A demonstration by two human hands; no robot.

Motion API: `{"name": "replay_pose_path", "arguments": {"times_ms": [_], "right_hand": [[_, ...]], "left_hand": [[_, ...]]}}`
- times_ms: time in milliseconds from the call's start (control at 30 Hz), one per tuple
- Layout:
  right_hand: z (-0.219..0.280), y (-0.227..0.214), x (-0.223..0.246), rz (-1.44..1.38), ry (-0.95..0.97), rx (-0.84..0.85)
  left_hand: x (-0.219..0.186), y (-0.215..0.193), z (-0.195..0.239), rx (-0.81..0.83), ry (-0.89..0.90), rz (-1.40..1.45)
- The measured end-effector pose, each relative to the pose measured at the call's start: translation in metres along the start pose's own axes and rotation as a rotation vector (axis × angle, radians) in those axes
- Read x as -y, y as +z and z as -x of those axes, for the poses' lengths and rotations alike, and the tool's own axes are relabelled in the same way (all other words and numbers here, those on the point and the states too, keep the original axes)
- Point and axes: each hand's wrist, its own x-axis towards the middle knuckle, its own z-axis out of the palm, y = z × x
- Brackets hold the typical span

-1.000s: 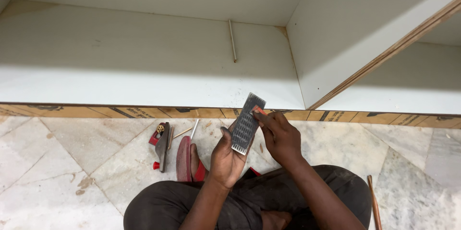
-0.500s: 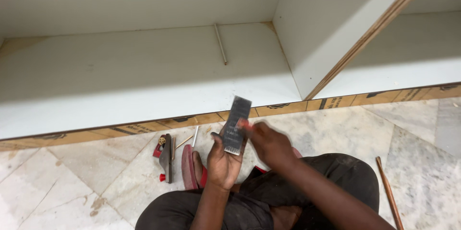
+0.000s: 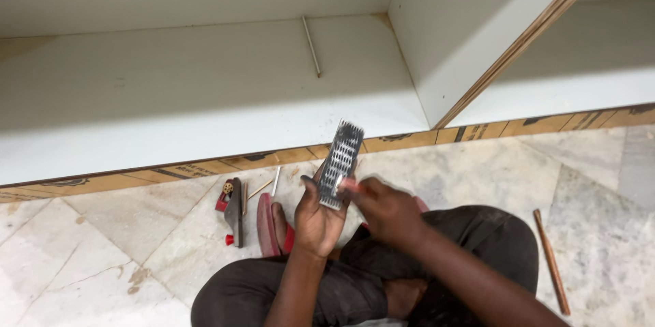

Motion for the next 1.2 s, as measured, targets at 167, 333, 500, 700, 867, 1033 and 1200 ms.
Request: {"name": "replay_pose_path", "arguments": {"times_ms": [167, 333, 500, 700, 867, 1033, 1200], "right_hand": [[-0.027, -0.006, -0.030, 0.011, 0.188, 0.022], [0.008, 0.009, -0.003, 0.040, -0.068, 0.075], [-0.026, -0.001, -0.046, 0.058, 0.204, -0.036], [-0.004, 0.005, -0.010, 0.033, 0.028, 0.126], [-0.031, -0.006, -0.043, 0.072, 0.189, 0.013], [0.002, -0.004, 0.012, -0.023, -0.048, 0.082], [-0.031, -0.018, -0.025, 0.030, 0.132, -0.034]], "left_hand": [[0.005, 0.010, -0.001, -0.088, -0.006, -0.063], [0.003, -0.003, -0.004, -0.037, 0.001, -0.032], [0.008, 0.010, -0.003, -0.071, -0.029, -0.087], [0.002, 0.000, -0.001, -0.010, -0.035, -0.013], [0.009, 0.012, -0.001, -0.079, -0.055, -0.071], [0.000, 0.004, -0.003, -0.023, -0.038, -0.021], [0.007, 0.009, 0.000, -0.070, -0.032, -0.051]]}}
